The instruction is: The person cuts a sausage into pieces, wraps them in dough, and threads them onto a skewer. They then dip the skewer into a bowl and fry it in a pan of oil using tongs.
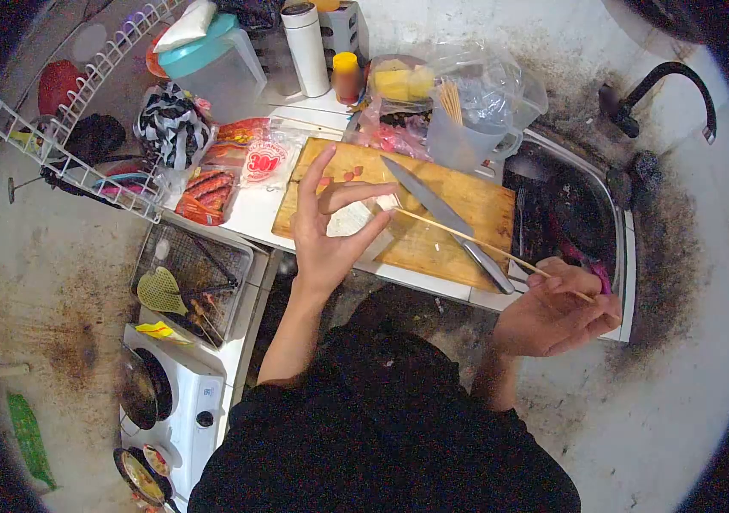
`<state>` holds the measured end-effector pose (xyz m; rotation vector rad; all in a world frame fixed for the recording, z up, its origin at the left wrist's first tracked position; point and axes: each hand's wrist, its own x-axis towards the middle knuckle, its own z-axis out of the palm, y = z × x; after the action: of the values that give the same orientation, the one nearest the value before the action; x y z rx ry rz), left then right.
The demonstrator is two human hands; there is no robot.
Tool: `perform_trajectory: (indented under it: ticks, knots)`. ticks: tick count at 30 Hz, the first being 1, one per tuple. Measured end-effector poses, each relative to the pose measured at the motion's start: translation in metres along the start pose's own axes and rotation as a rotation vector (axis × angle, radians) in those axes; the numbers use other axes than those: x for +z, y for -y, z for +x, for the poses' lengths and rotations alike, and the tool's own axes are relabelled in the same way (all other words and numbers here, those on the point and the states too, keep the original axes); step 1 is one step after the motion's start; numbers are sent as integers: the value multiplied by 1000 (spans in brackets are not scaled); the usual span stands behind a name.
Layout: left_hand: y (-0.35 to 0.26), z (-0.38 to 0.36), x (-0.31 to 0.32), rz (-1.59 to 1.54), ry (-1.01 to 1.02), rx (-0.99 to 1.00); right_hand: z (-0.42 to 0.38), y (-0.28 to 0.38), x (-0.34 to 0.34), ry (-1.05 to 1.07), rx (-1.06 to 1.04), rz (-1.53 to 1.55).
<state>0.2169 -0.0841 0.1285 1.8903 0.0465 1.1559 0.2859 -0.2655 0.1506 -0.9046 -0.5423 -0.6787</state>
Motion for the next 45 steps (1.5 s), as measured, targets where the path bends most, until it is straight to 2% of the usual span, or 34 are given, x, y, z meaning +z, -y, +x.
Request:
perform_trajectory:
  ticks: [2, 3, 5, 6, 8, 9, 11, 15, 19, 21, 25, 27, 31, 33, 34, 37, 39, 40, 42, 45]
  knots:
    - [-1, -2, 2, -150, -35, -123, -7, -3, -8, -91, 221, 424]
    - [-4, -1, 3, -150, -36, -123, -8, -2, -8, -90, 221, 424]
    - [-9, 0, 5, -188, -89, -252, -12, 4, 0, 138, 6, 302]
    - [-8, 0, 6, -189, -89, -252, -15, 7, 5, 138, 6, 302]
    - [-6, 0, 7, -262, -138, -293, -22, 14, 13, 148, -243, -334]
    - [-4, 1, 7, -261, -138, -294, -25, 14, 11, 149, -243, -334]
    - [0, 2, 6, -402, -177, -346, -34, 11, 5, 146, -204, -39]
    - [2, 1, 5, -390, -206, -355, -46, 8, 16, 91, -278, 3]
    - [0, 1, 4, -398, -229, -352, -49, 10, 15, 163, -249, -134]
    - [1, 1, 4, -405, -232, -347, -49, 5, 15, 126, -283, 1]
    - [3, 0, 7, -436, -233, -312, -44, 7, 20, 93, -271, -70]
    - [3, 0, 9, -443, -235, -305, -43, 6, 17, 161, -271, -49]
    - [4, 0, 10, -455, -254, -309, -44, 4, 20, 108, -260, 20]
    - [3, 0, 11, -442, -256, -303, -41, 5, 16, 247, -226, -43]
    - [3, 0, 12, -447, -264, -303, -41, 4, 16, 248, -226, -42]
    - [4, 0, 13, -439, -270, -289, -45, 3, 20, 214, -210, 28]
    - [5, 1, 12, -427, -269, -273, -49, 1, 26, 27, -189, 140]
    - [4, 2, 11, -452, -258, -264, -49, 4, 25, 27, -189, 141]
    - [7, 3, 10, -477, -247, -253, -47, 12, 20, 130, -72, -70]
    - [12, 1, 13, -749, -337, -535, -55, 1, 16, 206, -43, 29]
